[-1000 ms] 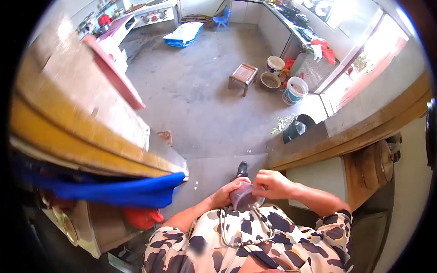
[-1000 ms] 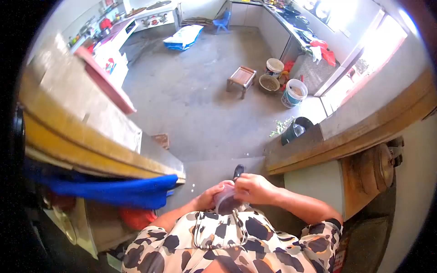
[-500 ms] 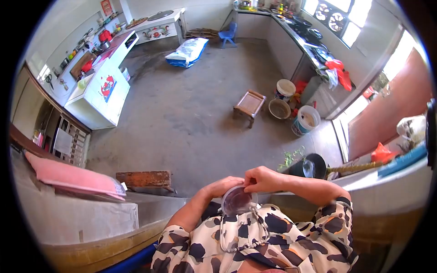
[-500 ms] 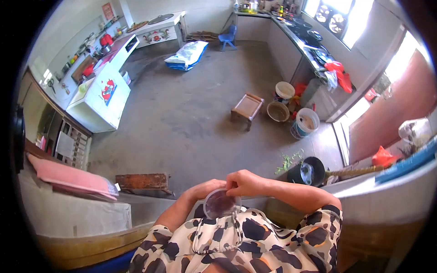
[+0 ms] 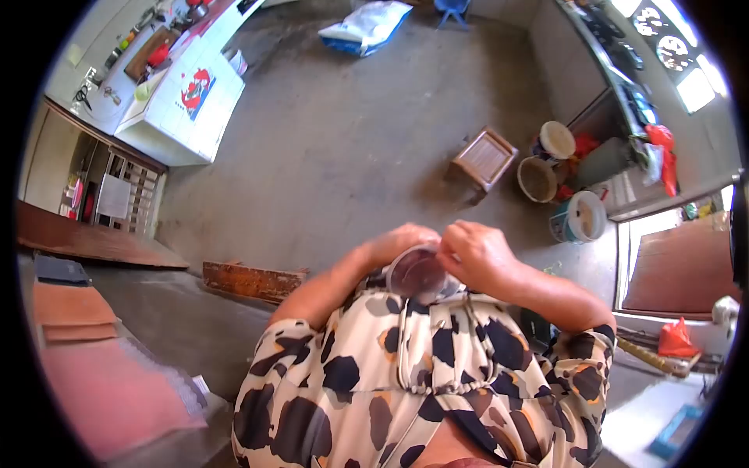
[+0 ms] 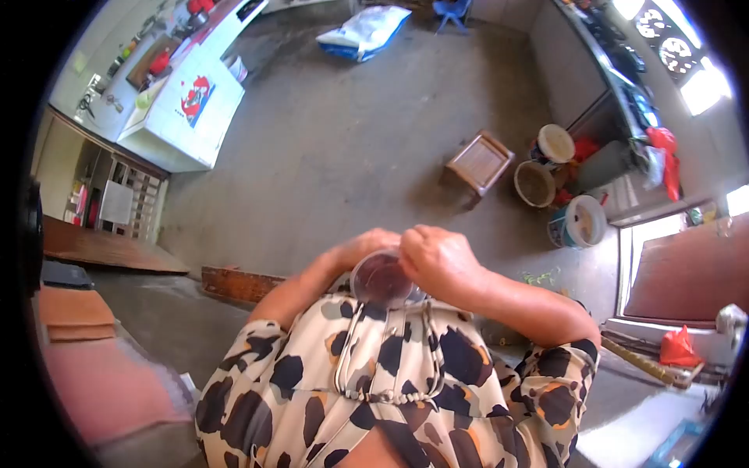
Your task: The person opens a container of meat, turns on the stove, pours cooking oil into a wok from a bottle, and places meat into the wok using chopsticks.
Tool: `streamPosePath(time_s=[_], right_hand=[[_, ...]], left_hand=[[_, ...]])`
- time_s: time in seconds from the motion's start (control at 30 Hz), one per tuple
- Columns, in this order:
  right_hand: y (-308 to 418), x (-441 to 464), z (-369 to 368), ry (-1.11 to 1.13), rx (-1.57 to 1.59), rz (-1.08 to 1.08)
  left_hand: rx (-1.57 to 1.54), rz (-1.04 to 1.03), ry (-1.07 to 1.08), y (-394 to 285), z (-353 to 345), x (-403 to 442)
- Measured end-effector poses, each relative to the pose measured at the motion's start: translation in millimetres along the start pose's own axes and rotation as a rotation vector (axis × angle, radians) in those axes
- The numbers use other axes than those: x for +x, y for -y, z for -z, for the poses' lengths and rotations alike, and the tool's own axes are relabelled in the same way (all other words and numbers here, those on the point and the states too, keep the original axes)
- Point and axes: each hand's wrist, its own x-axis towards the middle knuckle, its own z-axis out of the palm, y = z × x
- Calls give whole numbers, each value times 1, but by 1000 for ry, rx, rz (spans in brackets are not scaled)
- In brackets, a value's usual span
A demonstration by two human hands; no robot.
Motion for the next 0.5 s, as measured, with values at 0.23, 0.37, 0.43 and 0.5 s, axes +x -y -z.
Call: streamPosePath(time_s=[0.23, 0.37, 0.43, 0.5], right_hand=[[-89, 131, 10, 9, 100, 0], [-157, 213, 22, 49, 105, -5], [-201, 261, 34, 113, 160, -75], [-240, 312, 51, 199, 254, -177]], left_hand=[[-536, 281, 103, 20, 147, 89], [-565, 270, 53, 53, 219, 145], [-522, 268, 19, 75, 259, 181], [-436, 311, 2, 81, 304, 217]])
